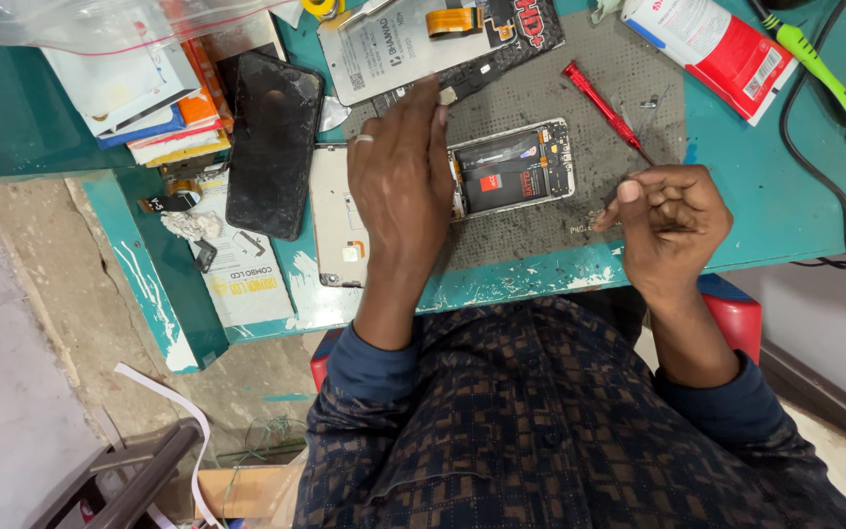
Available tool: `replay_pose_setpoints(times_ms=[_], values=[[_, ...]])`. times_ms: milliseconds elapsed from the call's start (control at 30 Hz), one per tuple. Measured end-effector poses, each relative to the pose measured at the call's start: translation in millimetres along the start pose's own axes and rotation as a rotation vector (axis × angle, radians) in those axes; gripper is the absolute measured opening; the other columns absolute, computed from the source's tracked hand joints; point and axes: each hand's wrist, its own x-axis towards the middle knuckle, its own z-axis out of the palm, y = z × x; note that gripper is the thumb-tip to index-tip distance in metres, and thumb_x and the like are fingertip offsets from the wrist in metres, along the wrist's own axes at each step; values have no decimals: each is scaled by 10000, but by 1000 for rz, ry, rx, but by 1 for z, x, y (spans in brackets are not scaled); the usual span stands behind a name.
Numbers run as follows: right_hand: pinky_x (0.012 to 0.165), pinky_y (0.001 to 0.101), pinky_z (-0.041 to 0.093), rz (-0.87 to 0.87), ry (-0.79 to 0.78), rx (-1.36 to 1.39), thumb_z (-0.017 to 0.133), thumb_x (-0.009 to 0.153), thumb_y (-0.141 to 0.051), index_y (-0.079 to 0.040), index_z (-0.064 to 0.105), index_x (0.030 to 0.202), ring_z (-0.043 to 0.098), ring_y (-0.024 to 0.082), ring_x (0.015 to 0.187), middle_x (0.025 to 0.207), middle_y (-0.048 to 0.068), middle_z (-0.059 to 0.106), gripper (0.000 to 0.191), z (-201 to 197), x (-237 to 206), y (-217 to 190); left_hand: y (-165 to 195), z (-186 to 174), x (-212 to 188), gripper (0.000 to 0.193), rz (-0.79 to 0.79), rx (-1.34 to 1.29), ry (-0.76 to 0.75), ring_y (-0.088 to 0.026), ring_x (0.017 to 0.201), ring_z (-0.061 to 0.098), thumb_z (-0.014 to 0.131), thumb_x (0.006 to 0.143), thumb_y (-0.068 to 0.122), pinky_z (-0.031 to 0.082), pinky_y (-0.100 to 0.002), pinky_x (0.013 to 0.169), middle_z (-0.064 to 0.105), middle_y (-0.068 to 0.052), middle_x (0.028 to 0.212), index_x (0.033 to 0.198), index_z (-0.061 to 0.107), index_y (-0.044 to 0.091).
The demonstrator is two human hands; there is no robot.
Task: The person picks up a smartphone, removes its back cover, and pries the battery out of the phone body. They then use a red screwdriver to unscrew components from the exposed phone, handle small internal parts with tweezers, and finally open a small bottle, likely containing solvent or adhesive.
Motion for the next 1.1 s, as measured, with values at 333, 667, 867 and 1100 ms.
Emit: replay_pose_setpoints(times_ms=[333,667,867,1100], values=[[658,277,610,-8,-15,4,610,1149,59,48,518,1153,681,152,710,879,132,650,93,0,0,0,-1,-27,-35,347,-11,-90,-120,-296,1090,640,827,942,179,501,-412,940,692,-119,1213,1225,684,36],[651,303,617,-83,55,57,589,1158,-75,37,545,1104,659,159,702,906,132,646,132,-1,-13,-6,-9,-4,-76,324,155,-9,42,-336,1221,511,904,886,194,457,-447,1035,570,-112,1271,1119,718,68],[632,327,573,-350,122,-295,549,1138,-165,26,556,1030,660,194,672,857,158,649,220,-26,-62,-19,-12,-6,-76,272,140,-47,43,-342,1235,505,897,879,181,466,-441,1049,575,-112,1268,1071,734,77],[748,315,552,-235,733,-533,549,1248,-62,42,574,1189,618,189,829,965,136,621,122,-106,-85,-9,-13,-7,-73,243,159,-63,36,-340,1214,513,899,873,178,447,-454,1029,584,-123,1237,1007,734,61]])
